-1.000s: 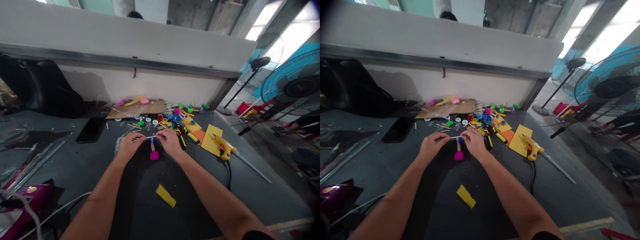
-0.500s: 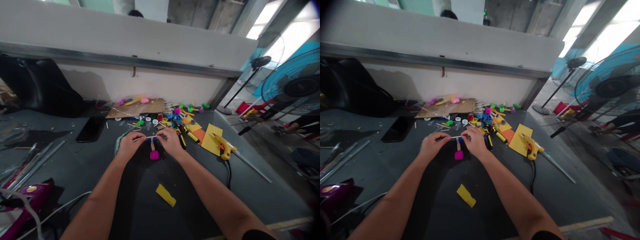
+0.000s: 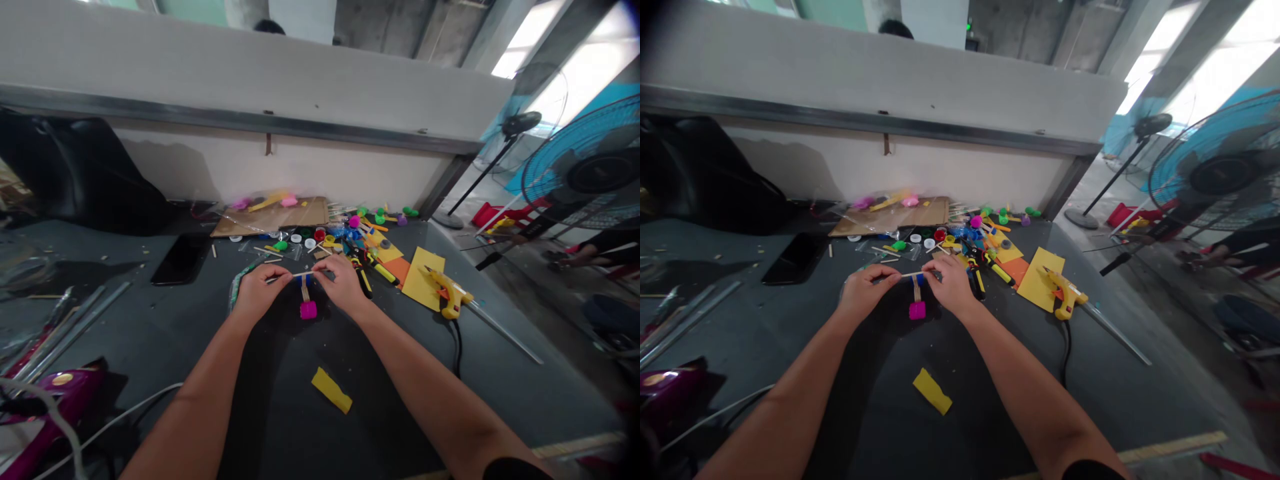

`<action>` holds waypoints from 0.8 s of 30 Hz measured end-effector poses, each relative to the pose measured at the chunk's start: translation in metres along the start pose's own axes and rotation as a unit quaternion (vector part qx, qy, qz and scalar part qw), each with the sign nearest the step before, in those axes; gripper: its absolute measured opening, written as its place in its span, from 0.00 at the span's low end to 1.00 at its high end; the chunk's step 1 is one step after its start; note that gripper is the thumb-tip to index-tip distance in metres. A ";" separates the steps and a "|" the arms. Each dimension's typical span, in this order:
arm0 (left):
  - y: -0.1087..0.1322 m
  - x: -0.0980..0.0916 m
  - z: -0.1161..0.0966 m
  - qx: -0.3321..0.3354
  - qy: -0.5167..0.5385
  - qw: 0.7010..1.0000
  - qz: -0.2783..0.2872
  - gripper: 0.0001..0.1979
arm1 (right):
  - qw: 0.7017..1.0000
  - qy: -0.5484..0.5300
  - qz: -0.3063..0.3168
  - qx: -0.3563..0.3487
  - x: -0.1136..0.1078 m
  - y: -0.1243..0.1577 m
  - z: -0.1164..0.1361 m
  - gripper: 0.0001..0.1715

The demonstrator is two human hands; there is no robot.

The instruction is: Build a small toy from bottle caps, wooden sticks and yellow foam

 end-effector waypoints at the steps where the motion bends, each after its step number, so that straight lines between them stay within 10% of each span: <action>1: 0.000 0.000 0.000 0.001 0.001 1.000 -0.001 0.07 | 1.000 -0.001 -0.001 -0.001 0.000 0.000 0.000 0.02; 24: 0.000 0.000 -0.003 0.020 0.016 1.000 0.001 0.09 | 1.000 0.007 -0.004 0.000 -0.002 0.000 -0.005 0.03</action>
Point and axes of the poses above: each hand's wrist, its own y-axis away from the middle knuckle, its own x-axis out of the palm, z = x × y, the point moved 10 cm from there along -y, towards the middle knuckle, and after that the axes turned 14 degrees about -y, right-handed, at the moved point
